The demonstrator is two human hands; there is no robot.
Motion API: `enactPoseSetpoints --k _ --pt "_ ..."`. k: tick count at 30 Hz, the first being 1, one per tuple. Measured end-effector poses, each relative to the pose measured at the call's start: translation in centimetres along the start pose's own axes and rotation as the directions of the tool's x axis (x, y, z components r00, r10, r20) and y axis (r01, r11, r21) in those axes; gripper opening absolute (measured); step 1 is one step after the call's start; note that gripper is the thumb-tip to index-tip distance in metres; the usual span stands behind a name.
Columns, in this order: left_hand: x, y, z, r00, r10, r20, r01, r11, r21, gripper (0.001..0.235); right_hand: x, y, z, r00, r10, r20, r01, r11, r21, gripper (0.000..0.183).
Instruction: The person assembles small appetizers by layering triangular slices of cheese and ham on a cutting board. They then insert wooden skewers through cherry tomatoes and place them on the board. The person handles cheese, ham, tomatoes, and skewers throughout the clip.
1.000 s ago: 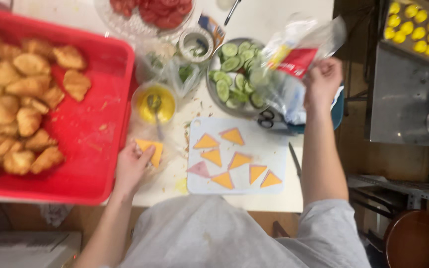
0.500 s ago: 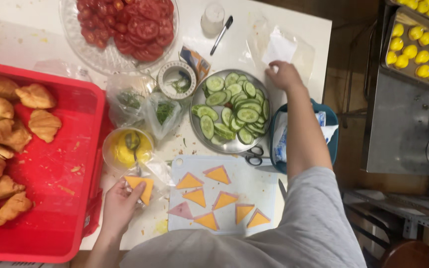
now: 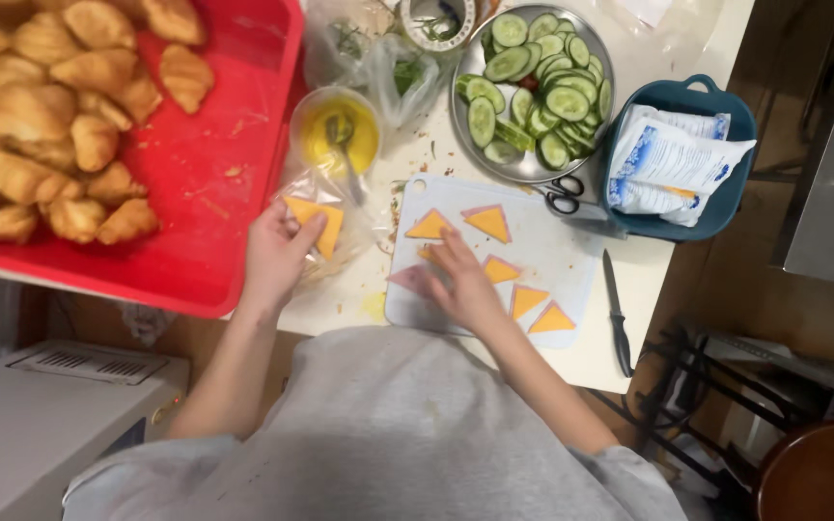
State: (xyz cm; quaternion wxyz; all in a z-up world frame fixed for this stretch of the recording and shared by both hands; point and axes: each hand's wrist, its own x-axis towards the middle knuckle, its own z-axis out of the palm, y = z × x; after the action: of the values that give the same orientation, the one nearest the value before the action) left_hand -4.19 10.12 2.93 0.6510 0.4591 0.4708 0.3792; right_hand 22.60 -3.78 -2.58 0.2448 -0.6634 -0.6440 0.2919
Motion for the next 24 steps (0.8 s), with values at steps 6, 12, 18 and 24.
enactPoseSetpoints --k 6,12,18,24 --pt "-2.6 0.1 -0.7 0.996 0.067 0.065 -0.063 0.996 -0.061 0.023 1.5 -1.0 5.8 0.983 0.114 0.140 -0.046 0.908 -0.416 0.089" --pt "-4.8 -0.7 -1.2 0.996 -0.024 0.086 0.031 0.997 -0.077 0.020 1.7 -0.1 5.4 0.969 0.152 0.193 -0.033 0.859 -0.511 0.089" --pt "-4.6 -2.2 -1.3 0.994 -0.031 0.109 0.048 0.987 -0.153 0.018 1.3 0.2 4.5 0.979 0.094 0.181 0.004 0.879 -0.478 0.087" --pt "-3.6 -4.3 0.9 0.965 -0.141 0.222 0.174 0.975 -0.135 0.013 -1.4 -2.0 2.4 0.981 0.043 -0.189 -0.042 0.999 0.007 0.063"
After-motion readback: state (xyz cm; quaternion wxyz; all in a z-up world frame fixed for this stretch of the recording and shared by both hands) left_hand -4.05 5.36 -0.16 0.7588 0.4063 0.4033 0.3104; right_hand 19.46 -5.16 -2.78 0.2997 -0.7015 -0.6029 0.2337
